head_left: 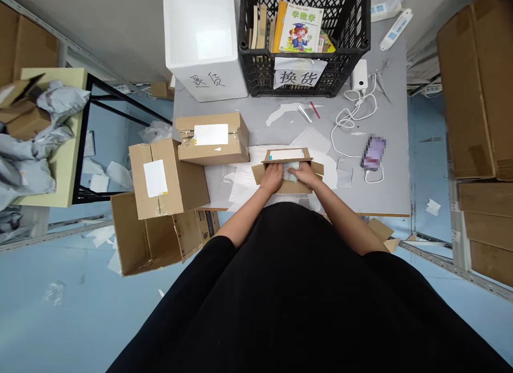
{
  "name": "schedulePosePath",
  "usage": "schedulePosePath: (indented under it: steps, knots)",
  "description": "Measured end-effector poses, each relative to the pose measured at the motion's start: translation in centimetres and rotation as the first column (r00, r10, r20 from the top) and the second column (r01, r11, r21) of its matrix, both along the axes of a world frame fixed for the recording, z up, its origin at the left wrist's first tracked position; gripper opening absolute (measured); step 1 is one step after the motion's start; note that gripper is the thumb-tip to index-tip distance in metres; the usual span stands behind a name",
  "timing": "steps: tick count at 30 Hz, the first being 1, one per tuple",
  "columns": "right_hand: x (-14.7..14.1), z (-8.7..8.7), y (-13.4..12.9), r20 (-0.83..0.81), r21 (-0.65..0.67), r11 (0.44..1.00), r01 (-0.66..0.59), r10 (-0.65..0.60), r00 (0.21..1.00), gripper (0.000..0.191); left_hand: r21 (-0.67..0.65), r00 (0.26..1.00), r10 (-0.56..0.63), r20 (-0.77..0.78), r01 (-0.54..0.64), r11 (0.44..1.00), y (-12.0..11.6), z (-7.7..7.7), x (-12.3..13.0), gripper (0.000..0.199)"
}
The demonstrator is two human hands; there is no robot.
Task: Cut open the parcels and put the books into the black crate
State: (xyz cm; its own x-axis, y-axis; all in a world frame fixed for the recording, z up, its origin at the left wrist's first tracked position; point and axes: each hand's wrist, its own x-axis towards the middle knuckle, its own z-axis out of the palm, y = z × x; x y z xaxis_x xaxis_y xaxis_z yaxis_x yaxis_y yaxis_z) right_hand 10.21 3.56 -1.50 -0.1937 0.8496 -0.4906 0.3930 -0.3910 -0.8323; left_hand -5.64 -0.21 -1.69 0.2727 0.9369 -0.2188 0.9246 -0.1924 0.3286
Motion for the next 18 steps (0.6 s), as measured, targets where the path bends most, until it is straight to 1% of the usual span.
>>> schedulePosePath:
  steps: [2,5,7,9,11,13,16,18]
  knots:
    - [0.6,-0.2,0.4,-0.109,-0.060,0.998,0.011,-0.017,0.994,0.034,-0.001,0.996,-0.013,0.085,0.014,1.000,0.4,0.2,-0.6,0.051]
    - [1.5,-0.4,1.2,-0.216,-0.152,0.988,0.012,-0.045,0.975,0.033,-0.005,0.981,-0.022,0.190,0.023,1.000,1.1,0.8,-1.1,0.061]
    - [2.0,-0.1,1.8,-0.256,-0.210,0.978,0.004,-0.059,0.965,0.031,-0.009,0.973,-0.028,0.228,0.030,0.999,1.5,1.4,-1.3,0.064]
    - [2.3,0.5,2.4,-0.271,-0.239,0.971,-0.015,-0.052,0.961,0.029,-0.029,0.969,-0.033,0.244,0.041,0.999,2.1,2.1,-1.4,0.066]
    - [2.4,1.5,2.9,-0.264,-0.217,0.975,-0.038,-0.021,0.964,0.026,-0.064,0.969,-0.028,0.244,0.045,0.997,2.8,2.9,-1.7,0.065]
    - [2.3,2.5,3.4,-0.233,-0.167,0.985,-0.052,0.012,0.972,0.024,-0.068,0.970,-0.025,0.241,0.042,0.997,3.6,3.5,-2.1,0.065]
    - [1.9,3.9,4.0,-0.198,-0.114,0.993,-0.040,0.017,0.980,0.022,0.019,0.970,-0.027,0.241,0.023,1.000,4.8,4.5,-2.7,0.070]
    - [1.8,4.7,4.4,-0.210,-0.094,0.996,-0.012,-0.008,0.978,0.023,0.055,0.971,-0.009,0.240,-0.005,0.998,5.5,5.3,-2.9,0.068]
